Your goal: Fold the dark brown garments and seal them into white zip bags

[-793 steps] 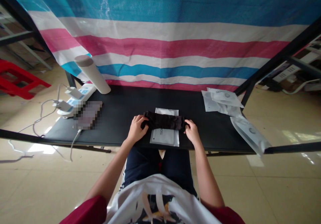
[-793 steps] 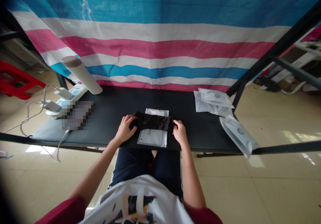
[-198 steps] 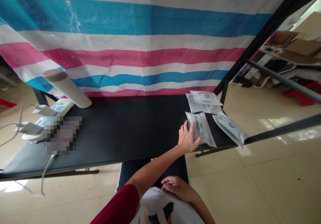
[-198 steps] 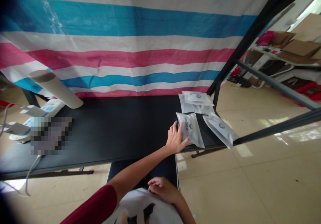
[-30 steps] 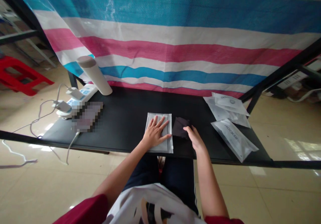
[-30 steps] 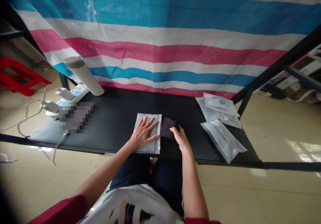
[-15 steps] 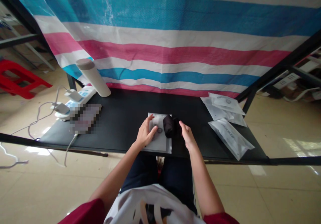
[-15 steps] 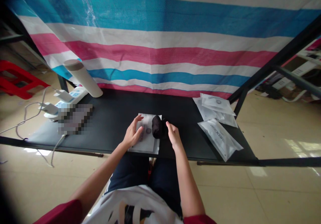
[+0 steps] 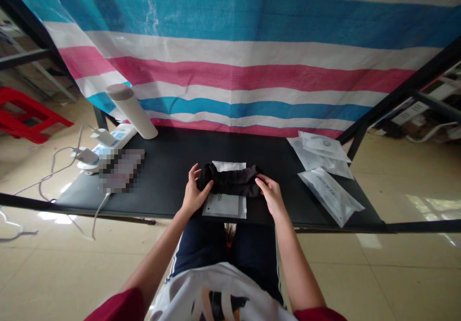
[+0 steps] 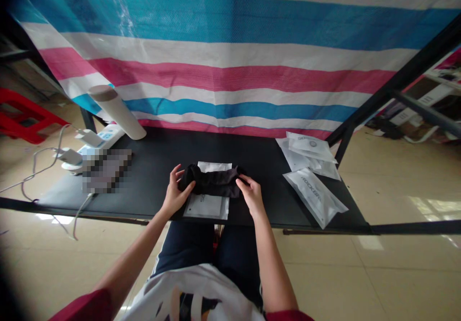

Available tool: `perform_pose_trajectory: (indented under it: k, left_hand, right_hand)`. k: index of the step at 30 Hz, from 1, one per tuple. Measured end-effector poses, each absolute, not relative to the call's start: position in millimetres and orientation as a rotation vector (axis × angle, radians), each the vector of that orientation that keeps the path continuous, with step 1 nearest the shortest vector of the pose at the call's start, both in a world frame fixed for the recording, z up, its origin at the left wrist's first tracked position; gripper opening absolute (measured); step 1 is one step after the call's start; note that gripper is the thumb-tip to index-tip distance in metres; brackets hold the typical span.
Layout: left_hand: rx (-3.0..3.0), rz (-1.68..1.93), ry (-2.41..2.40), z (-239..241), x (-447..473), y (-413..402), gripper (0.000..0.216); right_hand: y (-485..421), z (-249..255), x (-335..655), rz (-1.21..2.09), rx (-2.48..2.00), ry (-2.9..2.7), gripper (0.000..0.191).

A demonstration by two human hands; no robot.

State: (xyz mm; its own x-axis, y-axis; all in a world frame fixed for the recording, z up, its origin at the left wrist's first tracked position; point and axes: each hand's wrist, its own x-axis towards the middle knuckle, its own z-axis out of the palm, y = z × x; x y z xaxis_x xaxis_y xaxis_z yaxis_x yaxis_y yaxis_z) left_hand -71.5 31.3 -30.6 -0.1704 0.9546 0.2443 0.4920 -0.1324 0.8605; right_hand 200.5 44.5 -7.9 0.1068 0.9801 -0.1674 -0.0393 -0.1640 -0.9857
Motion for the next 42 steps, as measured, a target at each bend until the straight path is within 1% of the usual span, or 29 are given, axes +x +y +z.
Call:
perform_pose_trajectory:
  k: [3,5,7,9,13,15,17,19,23,27,28,30,33,35,38,40,42]
  left_hand:
    - [1.612,1.288,1.675,-33,-79,34,0.050]
    - [1.729,1.207,1.687,-32,-84,34,0.031]
    - [1.875,1.107,1.694,-30,-87,35,0.020]
    - [1.987,1.017,1.706,-27,-89,37,0.024]
    - [2.143,0.792,1.776,-24,-91,45,0.050]
    - [2.180,0.685,1.822,-24,-93,49,0.055]
    - [2.183,0.653,1.850,-25,-95,53,0.055]
    - [2.171,0.687,1.858,-27,-97,58,0.052]
    - [2.128,0.831,1.847,-32,-98,69,0.043]
    - [2.095,1.062,1.757,-26,-94,76,0.025]
    - [2.061,1.134,1.695,-22,-93,75,0.019]
    - [1.920,1.267,1.501,-14,-91,69,0.012]
    - [1.604,1.357,1.195,-6,-88,55,0.017]
    - [1.469,1.358,1.140,-6,-87,46,0.021]
    - [1.510,1.324,1.264,-7,-81,37,0.023]
    - [1.698,1.234,1.392,-7,-73,33,0.025]
    - [1.954,1.068,1.480,-5,-63,30,0.032]
  right_hand:
    - [47,-18,208,1.160,-1.419,-1.068,0.048]
    - [47,-27,213,1.124,-1.434,-1.159,0.039]
    - [48,-36,217,1.097,-1.431,-1.272,0.033]
    - [50,-43,220,1.058,-1.425,-1.365,0.038]
    - [55,-50,223,1.011,-1.416,-1.447,0.056]
    - [58,-53,225,1.000,-1.424,-1.460,0.061]
    - [61,-56,226,0.937,-1.472,-1.457,0.064]
    - [63,-58,227,0.862,-1.533,-1.451,0.062]
    - [73,-55,224,0.739,-1.606,-1.471,0.045]
    - [85,-42,219,0.582,-1.498,-1.426,0.033]
    - [87,-38,218,0.616,-1.436,-1.386,0.032]
    - [87,-32,218,0.790,-1.297,-1.272,0.030]
    - [79,-28,220,1.154,-1.097,-1.057,0.033]
    - [74,-28,222,1.307,-1.034,-0.953,0.039]
    - [69,-31,223,1.305,-1.083,-0.943,0.043]
    - [68,-33,221,1.230,-1.143,-1.031,0.043]
    - [67,-33,218,1.143,-1.206,-1.210,0.039]
